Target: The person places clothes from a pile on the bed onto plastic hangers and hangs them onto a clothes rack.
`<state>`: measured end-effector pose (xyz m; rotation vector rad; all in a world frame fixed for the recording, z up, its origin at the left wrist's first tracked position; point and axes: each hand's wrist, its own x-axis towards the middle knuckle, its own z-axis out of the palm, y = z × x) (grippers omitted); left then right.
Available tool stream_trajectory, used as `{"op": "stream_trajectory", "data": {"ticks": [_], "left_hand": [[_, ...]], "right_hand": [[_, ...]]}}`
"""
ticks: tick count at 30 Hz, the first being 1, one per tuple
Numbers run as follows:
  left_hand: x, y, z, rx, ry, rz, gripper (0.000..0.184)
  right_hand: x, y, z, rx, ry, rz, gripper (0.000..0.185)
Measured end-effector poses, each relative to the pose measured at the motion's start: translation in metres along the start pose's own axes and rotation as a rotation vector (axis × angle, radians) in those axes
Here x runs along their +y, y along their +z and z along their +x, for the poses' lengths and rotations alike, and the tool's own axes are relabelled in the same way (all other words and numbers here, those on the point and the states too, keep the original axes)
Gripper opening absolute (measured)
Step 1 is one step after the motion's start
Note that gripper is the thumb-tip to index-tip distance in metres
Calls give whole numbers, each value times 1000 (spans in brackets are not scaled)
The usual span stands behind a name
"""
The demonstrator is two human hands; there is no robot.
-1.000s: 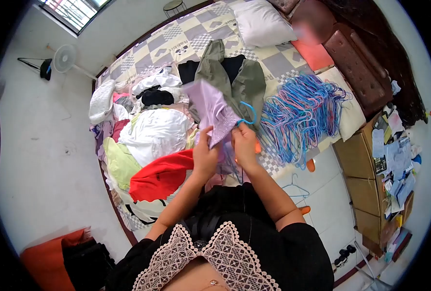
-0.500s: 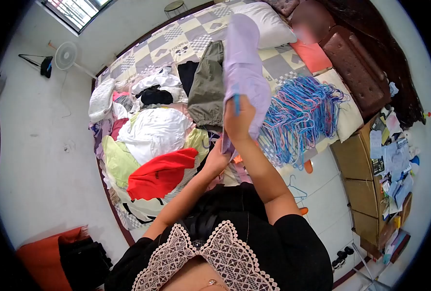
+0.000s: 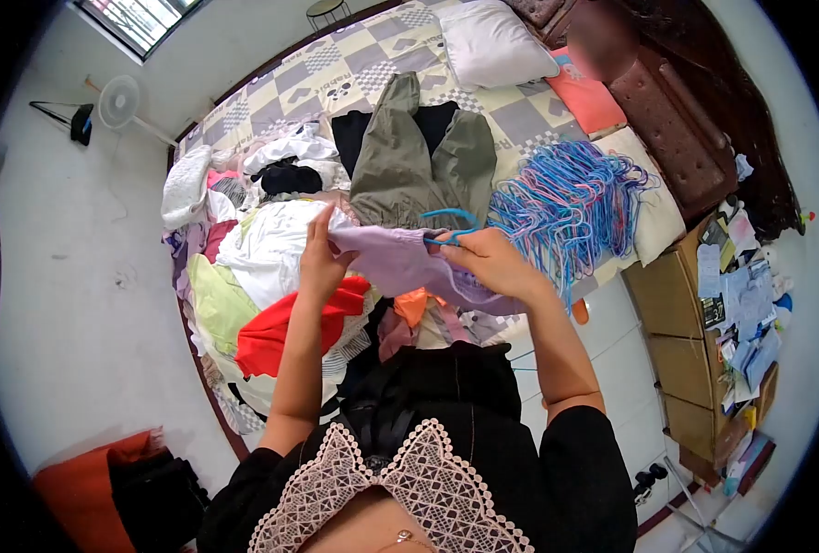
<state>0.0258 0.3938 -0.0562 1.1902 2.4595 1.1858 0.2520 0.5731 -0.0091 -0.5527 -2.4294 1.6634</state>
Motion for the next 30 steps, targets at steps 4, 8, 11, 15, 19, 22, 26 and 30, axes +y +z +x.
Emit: {"op": "stream_trajectory", "data": {"ticks": [4,8,11,15,19,22,26,30], "left_hand": [[-71,7,7,-64,-17,104,28],[-70,12,-5,-81,-275,61,14],[-100,32,-22,29,-148,202,31],[-120,38,-49,-70,-233,274,39],[-122,28,-70,-239,-331,79,37],[-126,30,-89,-278,-376,-12,35],[-147,46,-119,-318,-496,-17,37],[-128,46,-131,-398,-625,-55,37]], "right_hand": [[-7,-46,-18,111,-42,52,19],[7,-54,-19,285,119,182,20],[22,-45,-4,298,155,89,24],[71,-48,39,384,180,-59,28],[95,-65,89,686,80,-524,27],[57,-61,116,756,-2,-594,24],[78,-24,168,707,-394,-641,18],[150,44,209,356,-413,-571,19]]}}
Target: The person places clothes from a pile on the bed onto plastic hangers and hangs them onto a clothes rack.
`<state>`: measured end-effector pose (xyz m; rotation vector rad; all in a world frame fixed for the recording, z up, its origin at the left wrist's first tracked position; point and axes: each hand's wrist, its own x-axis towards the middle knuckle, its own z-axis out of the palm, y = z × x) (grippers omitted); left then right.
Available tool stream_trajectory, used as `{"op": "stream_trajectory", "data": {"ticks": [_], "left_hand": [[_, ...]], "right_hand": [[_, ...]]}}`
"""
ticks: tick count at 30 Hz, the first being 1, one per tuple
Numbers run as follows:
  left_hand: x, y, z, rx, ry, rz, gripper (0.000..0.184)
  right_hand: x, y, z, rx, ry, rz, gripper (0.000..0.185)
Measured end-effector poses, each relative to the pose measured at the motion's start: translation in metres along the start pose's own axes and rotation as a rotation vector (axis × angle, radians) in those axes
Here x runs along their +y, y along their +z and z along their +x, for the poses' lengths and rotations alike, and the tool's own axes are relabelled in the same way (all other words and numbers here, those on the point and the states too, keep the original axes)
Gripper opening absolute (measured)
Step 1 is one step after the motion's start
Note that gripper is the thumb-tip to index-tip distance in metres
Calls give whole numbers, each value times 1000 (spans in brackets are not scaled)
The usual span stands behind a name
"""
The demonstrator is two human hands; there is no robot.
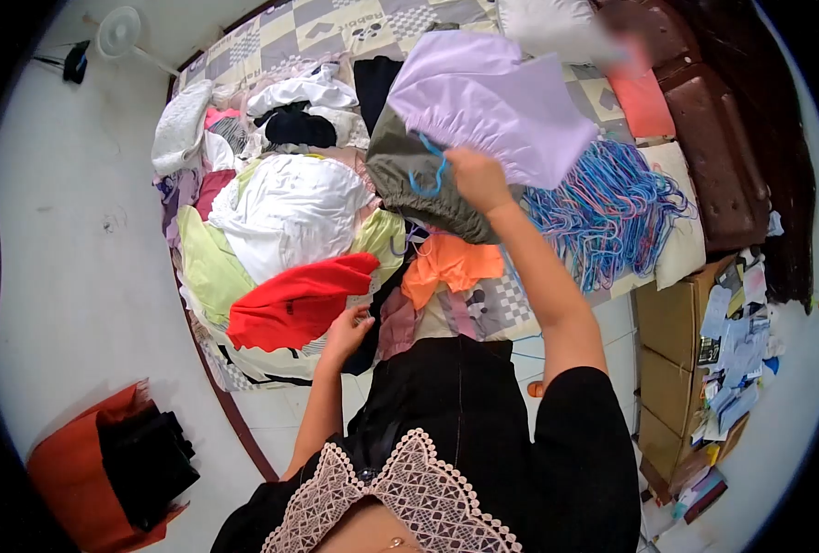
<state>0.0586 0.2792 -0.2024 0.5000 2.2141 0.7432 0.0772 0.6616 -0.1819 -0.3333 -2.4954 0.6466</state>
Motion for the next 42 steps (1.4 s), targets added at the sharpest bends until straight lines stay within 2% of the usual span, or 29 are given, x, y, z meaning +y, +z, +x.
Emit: {"op": "stream_trajectory", "data": {"ticks": [2,4,6,7,9,10,12,16,18,19,21,22,24,28,30,32,34,36,37,39,42], "left_hand": [[-22,13,-3,14,4,-13,37],[-29,22,-9,-13,-73,4,36],[-44,33,-18,-18,-84,-19,36],[-48,35,-22,-38,-109,-24,36],[-53,37,-30,-82,-139,-5,37],[-58,38,-32,-99,-159,-28,37],[-63,39,-32,-161,-246,-39,38],[-66,36,-22,-162,-225,-12,38],[-55,29,-13,-147,-227,14,37],[-55,29,-10,-129,-213,-12,37],[-57,33,-8,-105,-186,-36,36],[-58,34,-7,-73,-158,-61,36],[-55,34,-5,-102,-181,-56,36],[-46,32,-7,-131,-205,-57,36],[-48,33,-12,-97,-122,-34,36],[-39,32,-11,-113,-148,-12,36],[-30,32,-6,-81,-100,-40,35],[-13,30,-2,-81,-34,-49,35],[-14,37,4,25,122,18,35],[32,25,13,170,296,75,41],[115,4,11,481,568,-35,52]], "right_hand": [[30,70,-31,-267,70,-2,15],[41,118,-66,-557,98,-122,10],[57,165,-111,-863,150,-345,13],[51,176,-121,-872,151,-334,13],[35,194,-139,-551,314,-478,25],[31,200,-142,-558,318,-474,25],[28,209,-147,-570,147,-510,33],[33,217,-158,-529,83,-510,32],[33,213,-152,-693,250,-402,35],[32,215,-148,-697,255,-402,35],[32,221,-134,-904,560,-262,39],[33,219,-127,-902,560,-266,39],[34,215,-114,-1111,708,-93,44],[31,218,-113,-1207,849,-42,51],[28,217,-117,-1113,916,15,49],[14,201,-117,-865,939,49,43],[-1,158,-84,-848,955,83,38],[-7,109,-54,-731,939,209,36],[-3,87,-43,-735,931,367,34],[-24,27,-16,-709,872,698,31],[-126,-114,31,-668,707,1119,34]]}}
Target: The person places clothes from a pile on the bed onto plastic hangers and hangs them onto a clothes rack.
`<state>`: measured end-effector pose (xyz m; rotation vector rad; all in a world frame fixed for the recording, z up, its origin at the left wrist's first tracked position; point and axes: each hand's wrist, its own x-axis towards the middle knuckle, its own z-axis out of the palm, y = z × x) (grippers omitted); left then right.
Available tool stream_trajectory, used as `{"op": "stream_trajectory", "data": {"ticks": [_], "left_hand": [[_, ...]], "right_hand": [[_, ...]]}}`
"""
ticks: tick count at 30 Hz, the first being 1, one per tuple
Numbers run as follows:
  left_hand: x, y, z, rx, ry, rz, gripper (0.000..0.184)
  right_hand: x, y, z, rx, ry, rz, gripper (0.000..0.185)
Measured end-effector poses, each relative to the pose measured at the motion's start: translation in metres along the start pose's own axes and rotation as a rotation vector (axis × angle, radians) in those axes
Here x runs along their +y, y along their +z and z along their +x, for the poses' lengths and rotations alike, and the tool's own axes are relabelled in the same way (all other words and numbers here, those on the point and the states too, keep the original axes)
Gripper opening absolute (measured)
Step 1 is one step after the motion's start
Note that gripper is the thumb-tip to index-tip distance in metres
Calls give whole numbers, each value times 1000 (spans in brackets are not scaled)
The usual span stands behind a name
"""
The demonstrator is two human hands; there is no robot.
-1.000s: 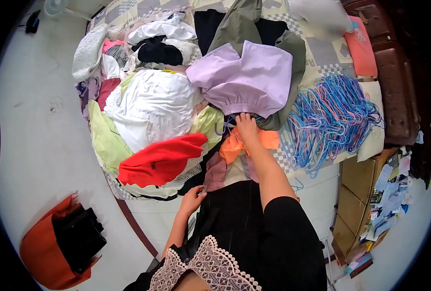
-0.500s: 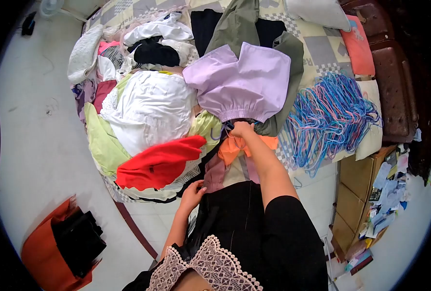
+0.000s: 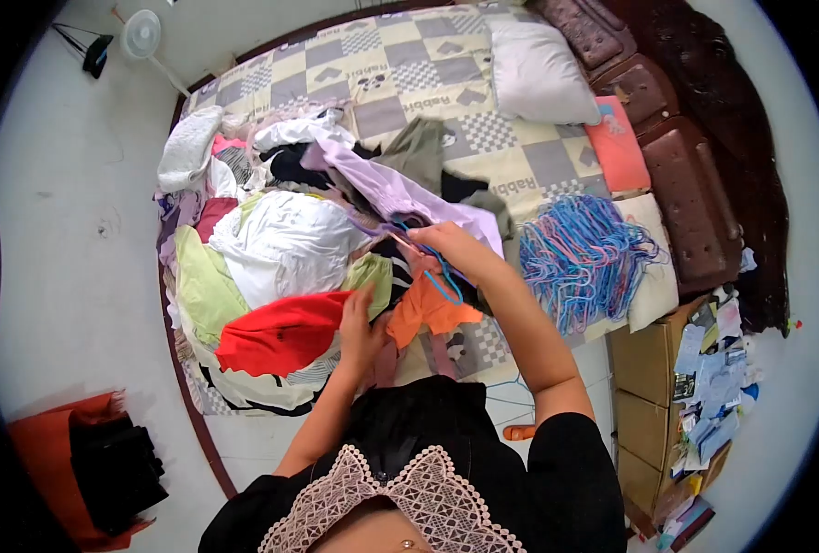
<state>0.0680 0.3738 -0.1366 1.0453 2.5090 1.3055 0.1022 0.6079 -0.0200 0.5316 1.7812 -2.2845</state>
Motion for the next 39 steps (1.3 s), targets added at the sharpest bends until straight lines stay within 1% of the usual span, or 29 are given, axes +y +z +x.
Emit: {"op": "stream_trajectory", "data": {"ticks": [1,2,3,4,5,6,7,8,9,10,12,14,15,16,17,19,20,22,24,26,27,28,30,31,32,34,36,38,39], "left_hand": [[27,-7,13,80,68,-49,56],[54,-14,21,86,91,-60,56],[80,-23,27,148,181,-94,59],[103,-33,30,206,272,-129,62],[125,-42,30,250,388,-133,64],[144,-51,25,249,425,-148,64],[161,-58,18,240,499,-173,63],[176,-64,12,231,573,-200,63],[189,-66,5,281,642,-220,60],[195,-71,-2,266,673,-243,60],[201,-81,-18,150,675,-335,55],[200,-88,-34,18,737,-476,40],[200,-92,-46,-53,678,-539,35],[200,-95,-60,-128,613,-598,30],[196,-101,-74,-175,630,-621,30],[189,-110,-97,-384,466,-668,28],[189,-113,-107,-435,489,-688,28],[191,-118,-131,-577,534,-708,28],[200,-126,-155,-696,570,-718,27],[209,-134,-177,-769,685,-687,25],[217,-142,-187,-778,729,-653,19],[218,-141,-197,-806,749,-667,19],[220,-138,-217,-731,852,-730,13],[222,-144,-226,-760,884,-739,11],[225,-149,-236,-779,901,-753,11],[227,-160,-261,-708,907,-809,11],[235,-172,-285,-746,903,-859,10],[244,-182,-312,-704,1048,-865,8],[246,-184,-328,-746,1059,-896,9]], "right_hand": [[-25,9,-29,12,-15,-13,34],[-43,18,-57,0,-74,5,39],[-56,26,-82,-11,-136,22,43],[-64,36,-108,10,-157,10,43],[-69,46,-133,8,-232,139,47],[-72,54,-153,4,-312,267,51],[-75,56,-170,-96,-342,238,56],[-73,64,-185,-70,-371,224,56],[-68,73,-199,-61,-391,287,57],[-62,83,-211,-51,-409,355,58],[-55,110,-236,-12,-459,397,56],[-43,141,-257,105,-514,533,55],[-30,149,-263,68,-533,588,53],[-18,166,-271,116,-553,599,53],[-8,184,-279,215,-559,637,53],[16,219,-294,366,-584,713,52],[31,232,-302,419,-611,721,52],[61,257,-324,408,-705,856,43],[77,286,-345,504,-777,864,41],[88,315,-367,609,-847,887,40],[90,331,-376,670,-876,894,37],[95,344,-384,703,-896,891,37],[105,367,-398,797,-969,828,36],[111,377,-405,823,-985,822,36],[119,386,-412,874,-1011,788,34],[136,402,-423,947,-1051,744,31],[159,415,-434,1149,-1043,704,31],[180,432,-449,1150,-1063,711,31],[186,444,-454,1241,-1032,815,31]]}}
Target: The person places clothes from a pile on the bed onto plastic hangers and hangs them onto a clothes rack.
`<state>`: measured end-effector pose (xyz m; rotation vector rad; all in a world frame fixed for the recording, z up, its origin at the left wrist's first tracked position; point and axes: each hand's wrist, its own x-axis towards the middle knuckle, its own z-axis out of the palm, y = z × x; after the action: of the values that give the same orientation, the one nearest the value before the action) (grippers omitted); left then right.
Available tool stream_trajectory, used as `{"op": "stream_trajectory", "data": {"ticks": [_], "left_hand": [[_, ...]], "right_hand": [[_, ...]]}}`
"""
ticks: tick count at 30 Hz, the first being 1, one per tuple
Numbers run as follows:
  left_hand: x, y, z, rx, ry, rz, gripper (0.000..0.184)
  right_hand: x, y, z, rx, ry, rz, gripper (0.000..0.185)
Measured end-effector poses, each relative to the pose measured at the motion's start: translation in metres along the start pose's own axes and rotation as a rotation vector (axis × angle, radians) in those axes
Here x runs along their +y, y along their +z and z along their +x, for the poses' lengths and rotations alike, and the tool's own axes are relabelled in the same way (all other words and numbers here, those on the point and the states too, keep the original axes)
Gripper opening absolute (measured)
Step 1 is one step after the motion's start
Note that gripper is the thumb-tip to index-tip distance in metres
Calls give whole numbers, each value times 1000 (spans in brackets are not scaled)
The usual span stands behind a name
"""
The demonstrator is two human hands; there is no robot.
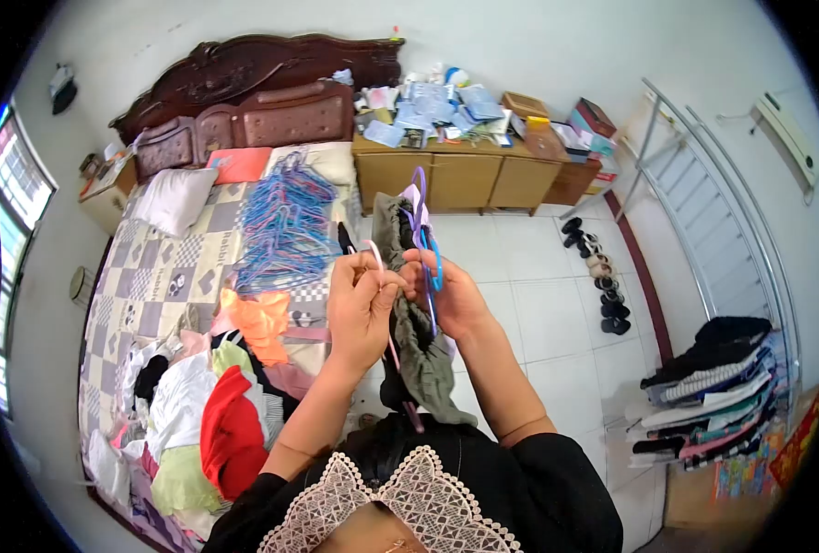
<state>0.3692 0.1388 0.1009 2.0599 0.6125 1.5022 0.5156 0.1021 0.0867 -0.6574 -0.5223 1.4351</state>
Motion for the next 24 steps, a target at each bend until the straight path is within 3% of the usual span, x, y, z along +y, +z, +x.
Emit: {"op": "stream_trajectory", "data": {"ticks": [1,5,9,13,14,15,17,19,22,24], "left_hand": [[11,17,-3,-25,8,-42,8],[57,90,-30,-184,83,-193,18],[121,164,-65,-324,123,-300,29],[154,240,-105,-185,98,-266,30],[170,251,-113,-255,-40,-281,33],[178,266,-121,-304,-128,-394,46],[201,296,-130,-300,-183,-480,54],[204,328,-136,-353,-103,-543,64],[211,364,-137,-650,-106,-700,69],[218,385,-141,-731,-129,-729,67]], "right_hand": [[-6,-8,-15,129,14,29,32],[-25,-69,-74,-3,-70,159,31],[-49,-130,-153,121,-142,135,33],[-73,-144,-243,349,-287,-30,33],[-77,-160,-261,358,-236,5,35],[-81,-168,-278,377,-269,12,35],[-87,-181,-307,488,-275,-125,39],[-88,-197,-335,458,-338,-137,42],[-103,-209,-370,476,-282,-208,43],[-109,-230,-385,506,-292,-263,43]]}}
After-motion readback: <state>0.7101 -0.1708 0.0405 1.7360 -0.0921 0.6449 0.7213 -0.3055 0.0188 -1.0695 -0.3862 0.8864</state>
